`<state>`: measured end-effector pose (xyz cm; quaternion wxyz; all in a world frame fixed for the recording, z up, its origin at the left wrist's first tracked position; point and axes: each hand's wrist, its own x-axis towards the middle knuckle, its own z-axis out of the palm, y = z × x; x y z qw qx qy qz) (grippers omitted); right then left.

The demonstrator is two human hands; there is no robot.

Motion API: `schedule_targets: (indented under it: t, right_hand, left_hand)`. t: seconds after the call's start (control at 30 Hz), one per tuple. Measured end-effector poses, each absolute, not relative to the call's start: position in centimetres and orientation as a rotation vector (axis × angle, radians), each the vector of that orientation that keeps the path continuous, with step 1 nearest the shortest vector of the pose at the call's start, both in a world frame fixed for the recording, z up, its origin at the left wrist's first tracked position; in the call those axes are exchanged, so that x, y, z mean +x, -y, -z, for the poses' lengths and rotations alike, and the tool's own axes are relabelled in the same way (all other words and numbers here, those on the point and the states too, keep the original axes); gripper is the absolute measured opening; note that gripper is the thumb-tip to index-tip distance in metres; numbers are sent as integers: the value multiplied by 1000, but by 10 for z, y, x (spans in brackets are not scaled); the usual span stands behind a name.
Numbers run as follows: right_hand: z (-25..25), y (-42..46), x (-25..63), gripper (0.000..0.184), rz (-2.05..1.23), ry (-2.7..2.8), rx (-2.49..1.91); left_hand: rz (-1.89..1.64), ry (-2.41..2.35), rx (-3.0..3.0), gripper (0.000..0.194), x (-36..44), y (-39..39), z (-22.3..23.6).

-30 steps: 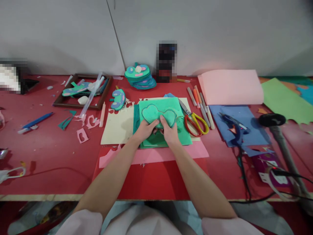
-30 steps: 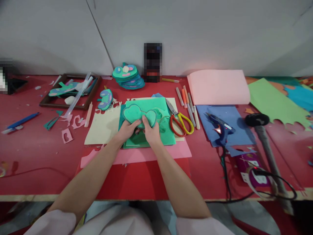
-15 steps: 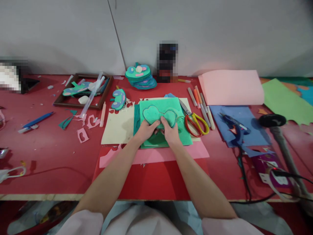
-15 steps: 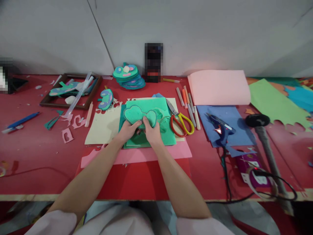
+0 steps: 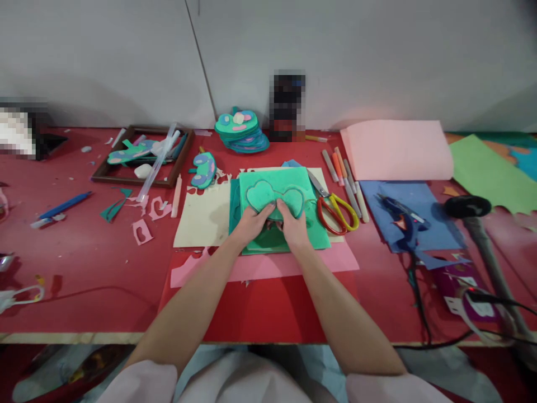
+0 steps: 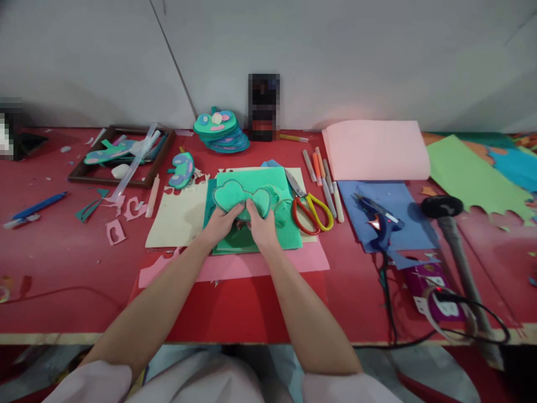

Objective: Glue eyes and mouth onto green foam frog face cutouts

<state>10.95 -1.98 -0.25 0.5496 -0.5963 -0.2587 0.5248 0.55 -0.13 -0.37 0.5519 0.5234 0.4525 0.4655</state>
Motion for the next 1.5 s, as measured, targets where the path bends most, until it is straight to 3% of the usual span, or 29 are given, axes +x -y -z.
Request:
schedule_targets:
  t: [0.47, 0.77, 0.97, 1.0, 1.17, 1.5]
  right_hand:
    - [-5, 19, 117, 40, -1081, 742, -1158]
    - [-2, 18, 116, 27, -1185, 828, -1036]
    - [-4, 19, 113, 21, -1112, 938, -1076]
    - [-4, 19, 113, 20, -1102, 950, -1079]
    - [-1, 18, 114, 18, -1032, 1006, -1111]
    - [0, 17, 115, 18, -1025, 1069, -1165]
  left_hand:
    - [-1186, -1229, 1033, 32, 4, -3, 9]
    - [-1353, -1212, 1014, 38, 2, -9, 13]
    - [-1607, -1588, 1348, 70, -4, -7, 4]
    - [-1631, -1625, 1426, 67, -5, -5, 2]
    - [-1549, -1406, 1880, 14, -2, 2, -5]
    - [-1529, -1284, 1892, 3, 1, 1, -2]
